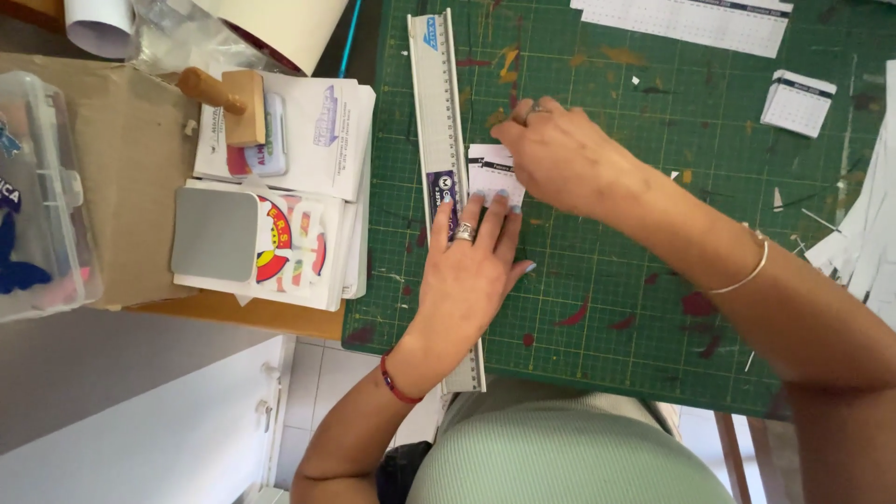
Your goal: Using a ruler and a utility knife to precisely cut and trim printed calendar cards on a cutting mat.
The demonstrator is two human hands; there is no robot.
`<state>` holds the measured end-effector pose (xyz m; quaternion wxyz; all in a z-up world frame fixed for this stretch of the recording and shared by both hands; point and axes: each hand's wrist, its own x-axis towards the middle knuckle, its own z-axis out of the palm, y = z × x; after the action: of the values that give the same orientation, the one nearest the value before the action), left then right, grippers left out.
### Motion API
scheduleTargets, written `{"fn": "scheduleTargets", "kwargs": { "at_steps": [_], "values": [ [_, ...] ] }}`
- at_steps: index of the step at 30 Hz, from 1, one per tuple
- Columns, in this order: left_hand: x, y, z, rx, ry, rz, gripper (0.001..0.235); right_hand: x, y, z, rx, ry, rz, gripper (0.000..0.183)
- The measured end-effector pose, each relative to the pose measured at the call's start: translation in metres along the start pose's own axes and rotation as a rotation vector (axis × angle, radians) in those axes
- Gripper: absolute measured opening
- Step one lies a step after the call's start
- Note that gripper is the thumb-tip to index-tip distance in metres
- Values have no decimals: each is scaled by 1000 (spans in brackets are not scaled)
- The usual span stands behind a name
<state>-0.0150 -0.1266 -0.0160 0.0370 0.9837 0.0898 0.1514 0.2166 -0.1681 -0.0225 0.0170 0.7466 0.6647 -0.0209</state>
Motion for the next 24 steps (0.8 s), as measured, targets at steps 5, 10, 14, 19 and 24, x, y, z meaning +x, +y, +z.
{"fn": "scheduleTargets", "kwargs": {
  "at_steps": [5, 10, 14, 19, 24],
  "values": [
    [-1, -1, -3, 3, 24, 2, 70, -1, -18, -5, 8, -94, 90, 56],
    [-10, 2, -3, -10, 64, -8, 68, 2, -22, 1, -29, -103, 98, 59],
    [-13, 0, -4, -39, 85, -13, 61, 7, -20, -13, 119, -254, 120, 55],
    [-11, -4, -2, -53, 92, 11, 58, 5, -34, -41, 159, -280, 160, 58],
    [-11, -6, -2, -25, 90, 21, 55, -10, -38, -22, 271, -195, 106, 37]
  ]
}}
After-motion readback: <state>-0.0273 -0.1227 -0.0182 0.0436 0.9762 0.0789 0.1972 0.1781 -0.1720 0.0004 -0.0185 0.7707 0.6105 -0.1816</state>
